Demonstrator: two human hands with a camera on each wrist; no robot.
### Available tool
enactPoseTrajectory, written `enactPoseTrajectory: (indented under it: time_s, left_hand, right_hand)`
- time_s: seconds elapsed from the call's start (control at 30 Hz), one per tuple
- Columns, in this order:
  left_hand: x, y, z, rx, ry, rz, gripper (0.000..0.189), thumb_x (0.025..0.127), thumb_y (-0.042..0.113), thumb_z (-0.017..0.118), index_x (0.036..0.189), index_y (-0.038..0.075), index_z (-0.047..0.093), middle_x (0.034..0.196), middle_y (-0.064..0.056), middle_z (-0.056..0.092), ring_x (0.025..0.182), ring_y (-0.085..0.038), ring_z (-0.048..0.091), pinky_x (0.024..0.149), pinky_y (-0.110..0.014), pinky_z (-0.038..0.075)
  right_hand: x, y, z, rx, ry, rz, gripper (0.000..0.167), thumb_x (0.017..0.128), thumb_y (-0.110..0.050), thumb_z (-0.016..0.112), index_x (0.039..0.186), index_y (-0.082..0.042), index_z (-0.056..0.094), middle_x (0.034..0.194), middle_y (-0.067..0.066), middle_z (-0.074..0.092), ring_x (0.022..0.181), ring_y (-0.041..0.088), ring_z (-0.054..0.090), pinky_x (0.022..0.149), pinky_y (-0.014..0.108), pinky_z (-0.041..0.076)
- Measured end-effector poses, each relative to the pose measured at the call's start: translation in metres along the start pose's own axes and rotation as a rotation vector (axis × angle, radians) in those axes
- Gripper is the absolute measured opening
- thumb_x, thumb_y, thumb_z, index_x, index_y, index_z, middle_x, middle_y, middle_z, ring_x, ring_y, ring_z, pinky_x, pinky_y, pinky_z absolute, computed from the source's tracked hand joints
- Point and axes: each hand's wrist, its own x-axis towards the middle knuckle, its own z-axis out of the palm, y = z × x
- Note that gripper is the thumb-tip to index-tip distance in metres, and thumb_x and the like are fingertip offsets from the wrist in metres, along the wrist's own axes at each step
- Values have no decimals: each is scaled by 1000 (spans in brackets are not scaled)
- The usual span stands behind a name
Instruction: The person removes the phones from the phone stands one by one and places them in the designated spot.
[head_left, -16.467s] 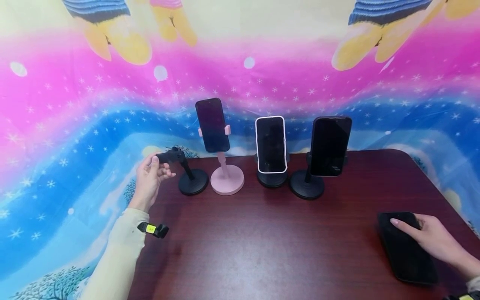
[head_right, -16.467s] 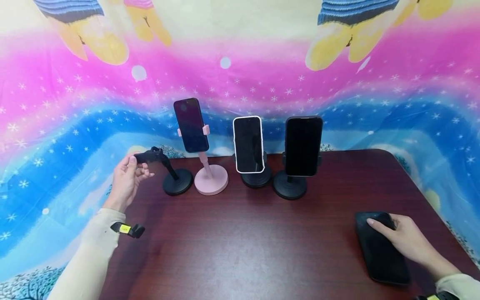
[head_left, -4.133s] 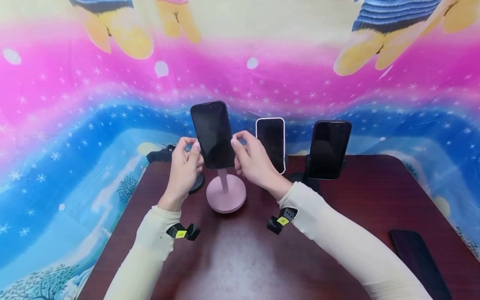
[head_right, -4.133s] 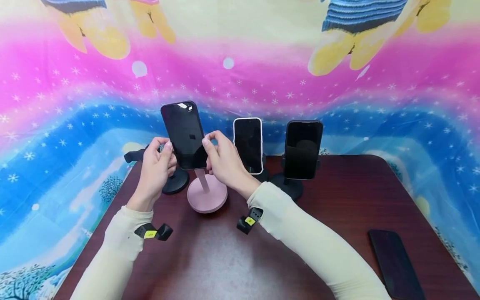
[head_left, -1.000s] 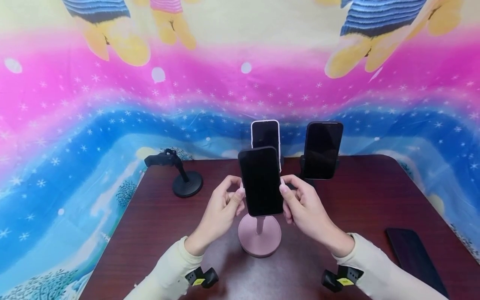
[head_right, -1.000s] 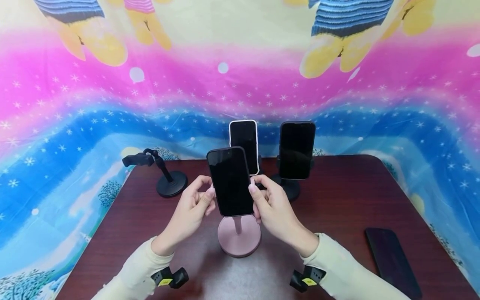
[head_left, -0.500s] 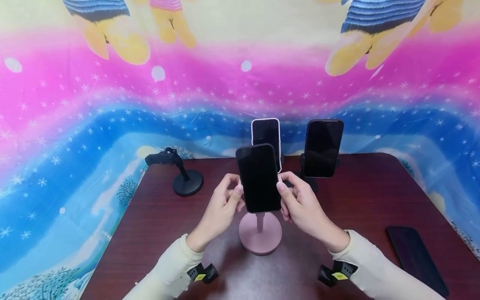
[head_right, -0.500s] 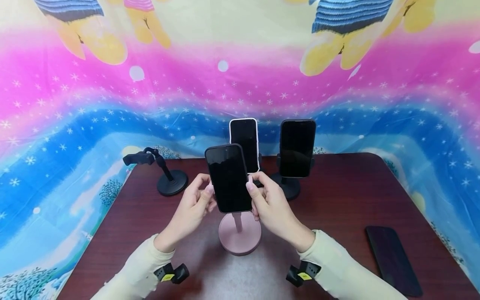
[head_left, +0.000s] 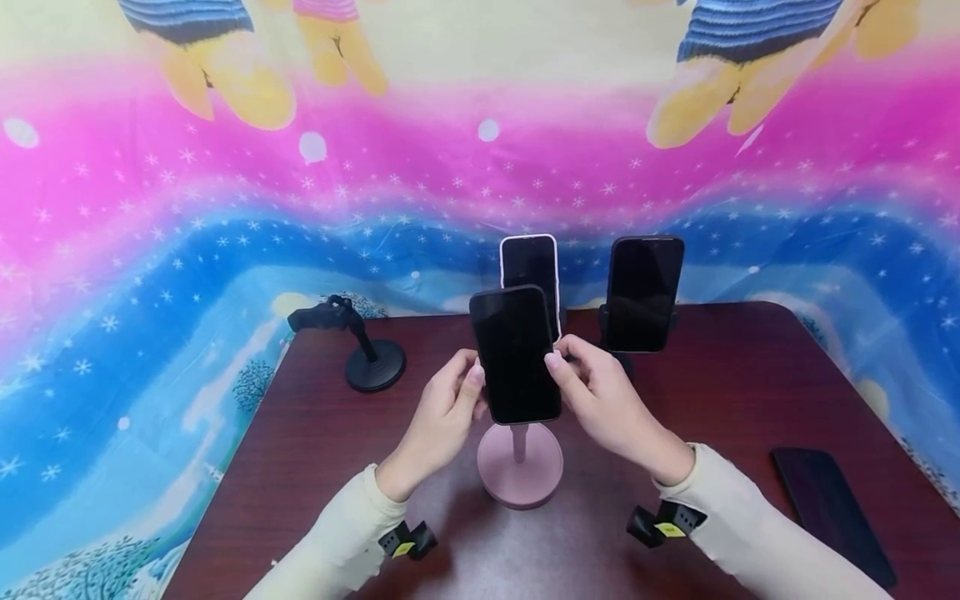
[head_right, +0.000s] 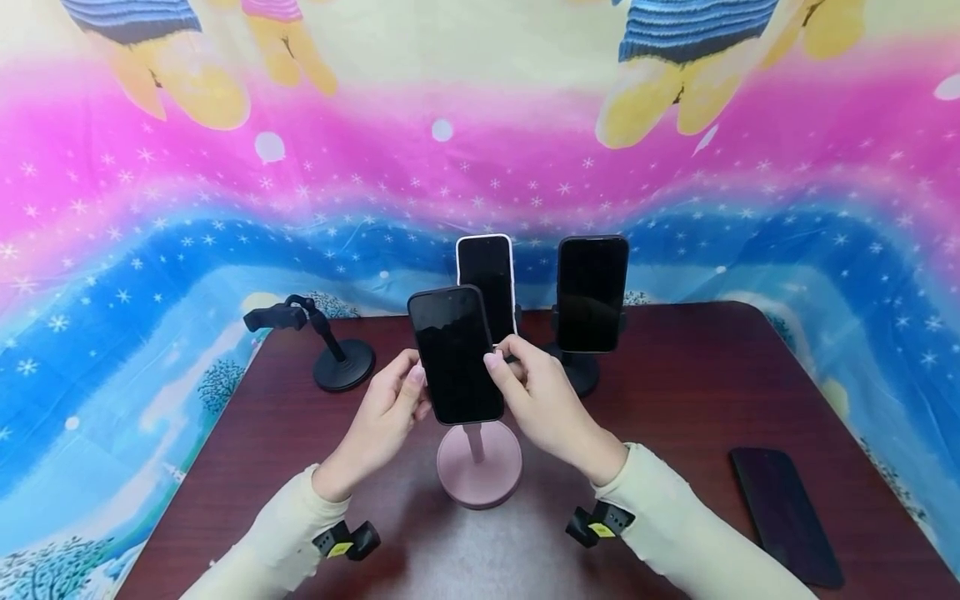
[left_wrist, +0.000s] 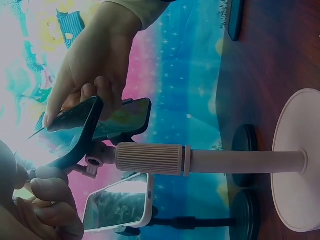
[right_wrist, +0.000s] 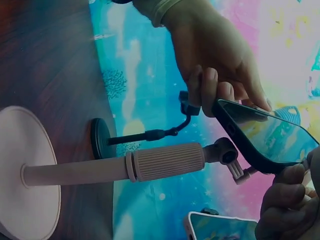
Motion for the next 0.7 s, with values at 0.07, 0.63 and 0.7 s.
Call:
enactPoseTrajectory:
  time_s: [0.07,0.63,0.7]
  left_hand:
    - [1,0,1,14,3,2,21,110,19,41,106,4,55,66,-6,47,57,-8,45,58,-22,42]
    - [13,-3,0,52,-25,-26,28,111,23,41,94,6,56,62,0,39,53,-8,40,54,-21,36]
    - [14,-4,-1,51,-29,-25,28,111,23,41,93,6,55,62,0,39,54,-8,40,54,-21,37]
  right_hand:
    - [0,1,0,34,-8,1,17,107,-19,52,94,-8,54,51,-4,38,43,8,36,41,28,31]
    - [2,13,7,307,-27,32,30,109,-15,43,84,2,41,48,1,29,36,11,28,33,24,26]
    - [2,13,8,318,-24,33,30,110,-15,42,85,3,41,48,2,30,35,12,30,33,26,28]
